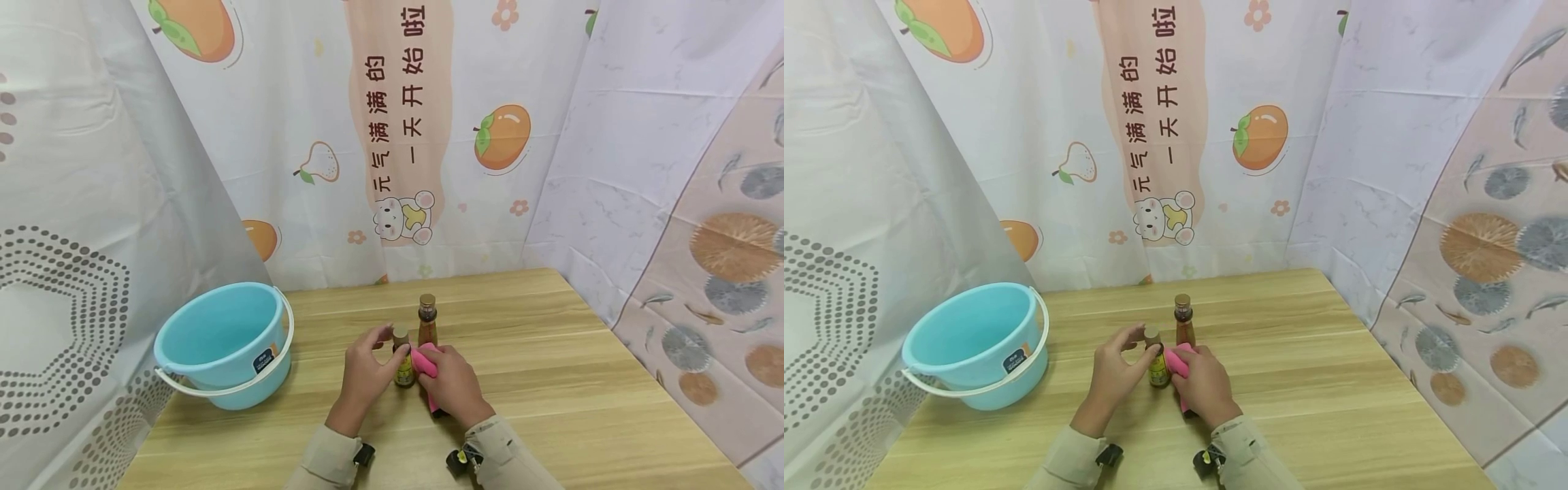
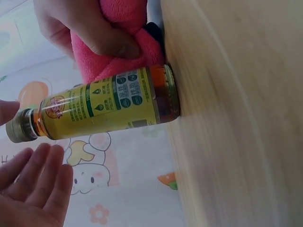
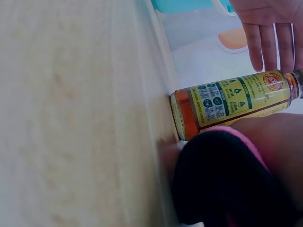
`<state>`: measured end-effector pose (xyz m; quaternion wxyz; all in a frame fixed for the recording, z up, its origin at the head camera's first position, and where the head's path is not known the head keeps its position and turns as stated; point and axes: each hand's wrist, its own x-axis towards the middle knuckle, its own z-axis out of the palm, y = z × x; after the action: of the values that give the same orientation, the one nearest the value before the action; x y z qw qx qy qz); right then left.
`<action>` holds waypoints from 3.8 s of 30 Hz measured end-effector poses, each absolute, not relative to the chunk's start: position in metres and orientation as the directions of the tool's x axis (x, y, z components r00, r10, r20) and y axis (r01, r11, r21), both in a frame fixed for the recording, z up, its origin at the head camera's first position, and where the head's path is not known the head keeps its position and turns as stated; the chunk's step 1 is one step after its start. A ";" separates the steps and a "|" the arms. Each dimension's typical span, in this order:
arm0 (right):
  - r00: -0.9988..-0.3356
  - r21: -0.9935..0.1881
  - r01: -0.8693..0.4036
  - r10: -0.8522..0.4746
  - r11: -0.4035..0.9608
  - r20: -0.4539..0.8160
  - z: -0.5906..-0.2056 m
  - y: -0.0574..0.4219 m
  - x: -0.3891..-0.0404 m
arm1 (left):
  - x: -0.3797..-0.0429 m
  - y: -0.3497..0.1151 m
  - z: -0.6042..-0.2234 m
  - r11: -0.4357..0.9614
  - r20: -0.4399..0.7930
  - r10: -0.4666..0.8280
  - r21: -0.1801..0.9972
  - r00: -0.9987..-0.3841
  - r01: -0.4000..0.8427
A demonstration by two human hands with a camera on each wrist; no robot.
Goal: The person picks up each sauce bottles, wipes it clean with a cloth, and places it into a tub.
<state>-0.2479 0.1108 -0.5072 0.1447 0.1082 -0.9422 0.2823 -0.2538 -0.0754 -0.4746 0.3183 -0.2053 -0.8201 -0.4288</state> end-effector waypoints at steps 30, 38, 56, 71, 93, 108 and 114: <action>-0.836 -0.592 -0.403 -0.017 0.698 0.549 -0.499 0.110 -0.247 | -0.255 -0.074 -0.477 0.543 0.678 0.097 0.577 -0.728 0.610; -0.771 -0.593 -0.486 0.005 0.642 0.637 -0.495 0.109 -0.248 | -0.255 -0.075 -0.476 0.512 0.633 0.115 0.622 -0.765 0.592; -0.864 -0.627 -0.382 -0.022 0.678 0.503 -0.490 0.110 -0.243 | -0.253 -0.074 -0.474 0.505 0.635 0.133 0.617 -0.761 0.603; -0.949 -0.552 -0.270 -0.123 0.789 0.289 -0.503 0.111 -0.246 | -0.251 -0.077 -0.472 0.528 0.628 0.134 0.610 -0.767 0.591; -0.938 -0.523 -0.287 -0.124 0.803 0.324 -0.502 0.108 -0.244 | -0.250 -0.075 -0.471 0.579 0.585 0.018 0.655 -0.811 0.486; -0.841 -0.585 -0.412 -0.044 0.699 0.540 -0.497 0.108 -0.246 | -0.253 -0.076 -0.470 0.533 0.581 0.115 0.649 -0.806 0.543; -0.800 -0.582 -0.459 -0.029 0.671 0.599 -0.493 0.108 -0.245 | -0.253 -0.076 -0.470 0.530 0.572 0.146 0.644 -0.807 0.552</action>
<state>-0.2452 0.1081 -0.4933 0.2830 0.1403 -0.8693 0.3803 -0.2527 -0.0757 -0.4704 0.2316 -0.2070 -0.8434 -0.4385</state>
